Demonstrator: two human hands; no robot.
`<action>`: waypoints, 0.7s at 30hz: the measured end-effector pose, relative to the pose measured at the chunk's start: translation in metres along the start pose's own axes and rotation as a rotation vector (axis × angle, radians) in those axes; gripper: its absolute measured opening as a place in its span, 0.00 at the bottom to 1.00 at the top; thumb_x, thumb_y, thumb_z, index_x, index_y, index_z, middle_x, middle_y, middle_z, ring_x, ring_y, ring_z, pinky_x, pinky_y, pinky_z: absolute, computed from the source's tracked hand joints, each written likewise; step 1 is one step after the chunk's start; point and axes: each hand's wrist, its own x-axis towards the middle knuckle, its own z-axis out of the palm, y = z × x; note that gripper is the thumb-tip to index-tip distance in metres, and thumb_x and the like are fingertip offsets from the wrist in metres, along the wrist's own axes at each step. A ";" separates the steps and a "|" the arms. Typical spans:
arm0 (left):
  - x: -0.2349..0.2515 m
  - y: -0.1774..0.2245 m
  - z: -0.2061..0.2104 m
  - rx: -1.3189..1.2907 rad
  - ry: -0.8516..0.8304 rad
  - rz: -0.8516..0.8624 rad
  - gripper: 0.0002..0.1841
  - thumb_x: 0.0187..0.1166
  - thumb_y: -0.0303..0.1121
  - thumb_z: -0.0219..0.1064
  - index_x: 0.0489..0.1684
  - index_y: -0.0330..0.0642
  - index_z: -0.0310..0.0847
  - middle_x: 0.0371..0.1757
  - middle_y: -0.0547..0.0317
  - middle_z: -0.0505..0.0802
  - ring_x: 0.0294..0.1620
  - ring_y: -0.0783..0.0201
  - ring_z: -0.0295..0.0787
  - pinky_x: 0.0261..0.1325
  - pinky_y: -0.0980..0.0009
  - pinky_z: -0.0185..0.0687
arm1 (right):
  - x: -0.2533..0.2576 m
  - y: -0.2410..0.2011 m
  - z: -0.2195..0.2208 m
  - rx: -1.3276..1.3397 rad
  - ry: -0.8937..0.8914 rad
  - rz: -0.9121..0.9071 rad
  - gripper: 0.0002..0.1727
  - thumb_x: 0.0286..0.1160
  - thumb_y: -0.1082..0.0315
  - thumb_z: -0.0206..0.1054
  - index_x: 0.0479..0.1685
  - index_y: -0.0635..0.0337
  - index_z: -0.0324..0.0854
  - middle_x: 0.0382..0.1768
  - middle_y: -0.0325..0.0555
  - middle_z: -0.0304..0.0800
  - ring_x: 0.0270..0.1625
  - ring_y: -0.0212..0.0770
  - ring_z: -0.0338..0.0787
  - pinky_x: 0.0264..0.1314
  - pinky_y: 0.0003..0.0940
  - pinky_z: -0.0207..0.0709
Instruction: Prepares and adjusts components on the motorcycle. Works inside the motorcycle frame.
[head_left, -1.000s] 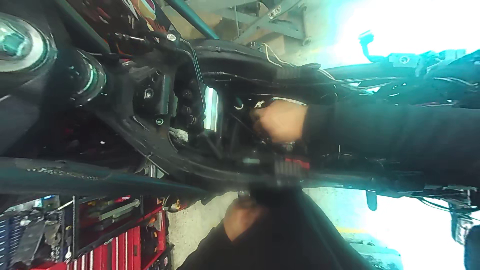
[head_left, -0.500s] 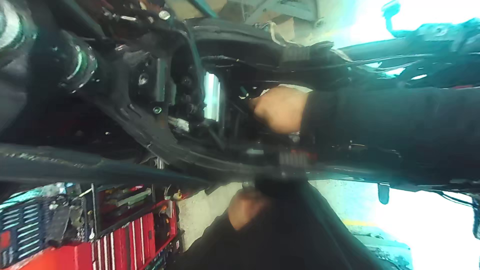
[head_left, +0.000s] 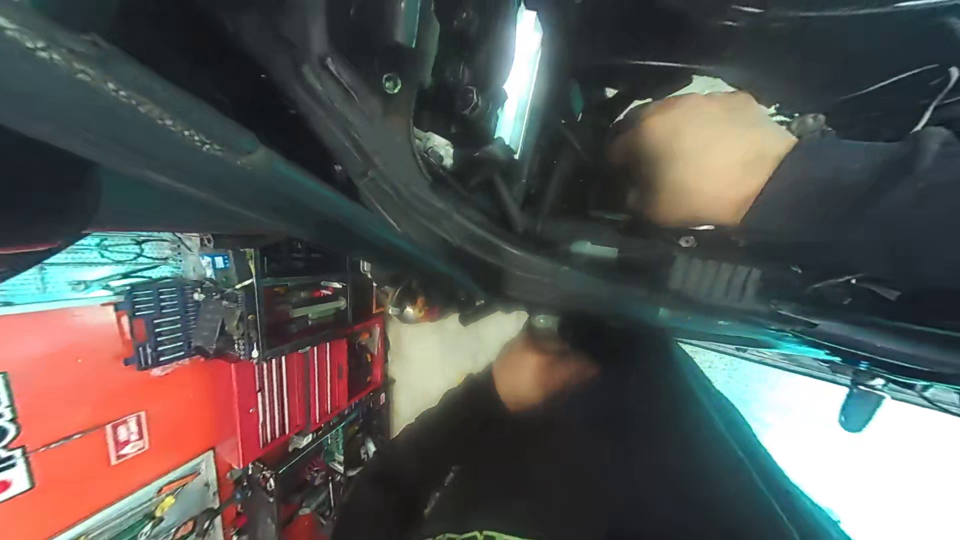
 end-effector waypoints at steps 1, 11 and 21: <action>0.000 0.000 0.000 -0.003 0.004 0.001 0.09 0.81 0.30 0.70 0.35 0.36 0.93 0.24 0.52 0.91 0.30 0.58 0.90 0.43 0.64 0.87 | 0.000 0.001 0.001 -0.006 0.004 -0.002 0.10 0.60 0.64 0.79 0.27 0.56 0.81 0.36 0.59 0.87 0.43 0.69 0.88 0.33 0.71 0.72; -0.002 -0.004 0.000 -0.017 0.008 0.010 0.09 0.82 0.30 0.69 0.35 0.36 0.93 0.27 0.52 0.93 0.32 0.61 0.90 0.45 0.67 0.88 | -0.003 -0.003 -0.005 0.129 0.002 0.097 0.17 0.63 0.62 0.77 0.53 0.48 0.85 0.41 0.54 0.91 0.48 0.63 0.91 0.41 0.71 0.76; -0.001 -0.004 0.001 0.034 0.006 -0.001 0.09 0.81 0.35 0.69 0.34 0.42 0.93 0.25 0.59 0.91 0.30 0.67 0.88 0.42 0.72 0.87 | -0.004 0.014 -0.013 -0.147 0.043 -0.205 0.24 0.62 0.54 0.80 0.54 0.58 0.87 0.56 0.58 0.89 0.52 0.62 0.90 0.50 0.68 0.80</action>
